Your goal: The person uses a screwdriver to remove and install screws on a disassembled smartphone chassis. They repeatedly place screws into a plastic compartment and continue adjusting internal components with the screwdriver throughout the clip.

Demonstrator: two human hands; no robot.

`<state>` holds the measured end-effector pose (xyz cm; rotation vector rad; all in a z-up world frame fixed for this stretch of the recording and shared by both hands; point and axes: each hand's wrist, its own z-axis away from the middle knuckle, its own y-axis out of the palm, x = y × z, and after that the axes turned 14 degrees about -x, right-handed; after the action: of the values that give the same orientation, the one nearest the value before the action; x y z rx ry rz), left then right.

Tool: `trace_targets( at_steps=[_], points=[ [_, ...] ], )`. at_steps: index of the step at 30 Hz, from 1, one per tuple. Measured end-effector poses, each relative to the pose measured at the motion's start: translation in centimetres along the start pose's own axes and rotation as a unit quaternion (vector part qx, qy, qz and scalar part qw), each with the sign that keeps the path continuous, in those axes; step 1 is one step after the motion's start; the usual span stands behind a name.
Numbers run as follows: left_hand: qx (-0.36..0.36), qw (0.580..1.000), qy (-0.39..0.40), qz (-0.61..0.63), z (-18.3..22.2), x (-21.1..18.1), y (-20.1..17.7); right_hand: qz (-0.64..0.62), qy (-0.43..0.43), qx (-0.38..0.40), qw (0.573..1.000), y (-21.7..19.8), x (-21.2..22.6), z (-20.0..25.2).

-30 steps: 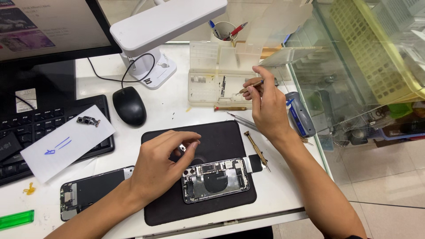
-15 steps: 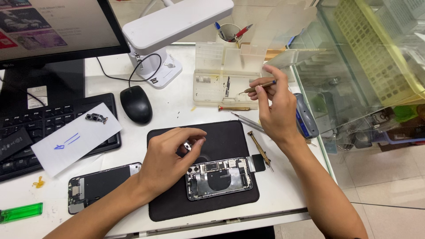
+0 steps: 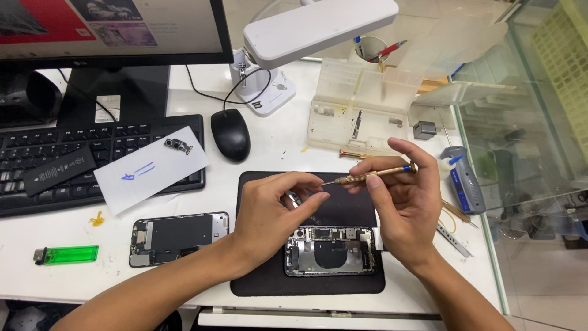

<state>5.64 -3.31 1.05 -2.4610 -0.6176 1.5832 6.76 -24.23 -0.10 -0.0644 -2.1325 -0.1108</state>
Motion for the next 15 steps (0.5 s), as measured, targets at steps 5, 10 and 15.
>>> trace_targets(
  at_steps=[5, 10, 15],
  points=[
    [-0.004, 1.0, -0.01, -0.001, -0.04, 0.26, 0.02, 0.003, 0.008, 0.006, 1.0, -0.06, -0.11, 0.12],
    [-0.004, 1.0, 0.002, 0.008, -0.06, 0.4, -0.02, 0.008, 0.012, 0.014, 1.0, -0.11, 0.1, 0.34],
    [-0.002, 1.0, 0.013, 0.009, 0.02, 0.25, -0.11, 0.017, -0.01, 0.013, 1.0, -0.27, 0.33, 0.26]
  ],
)
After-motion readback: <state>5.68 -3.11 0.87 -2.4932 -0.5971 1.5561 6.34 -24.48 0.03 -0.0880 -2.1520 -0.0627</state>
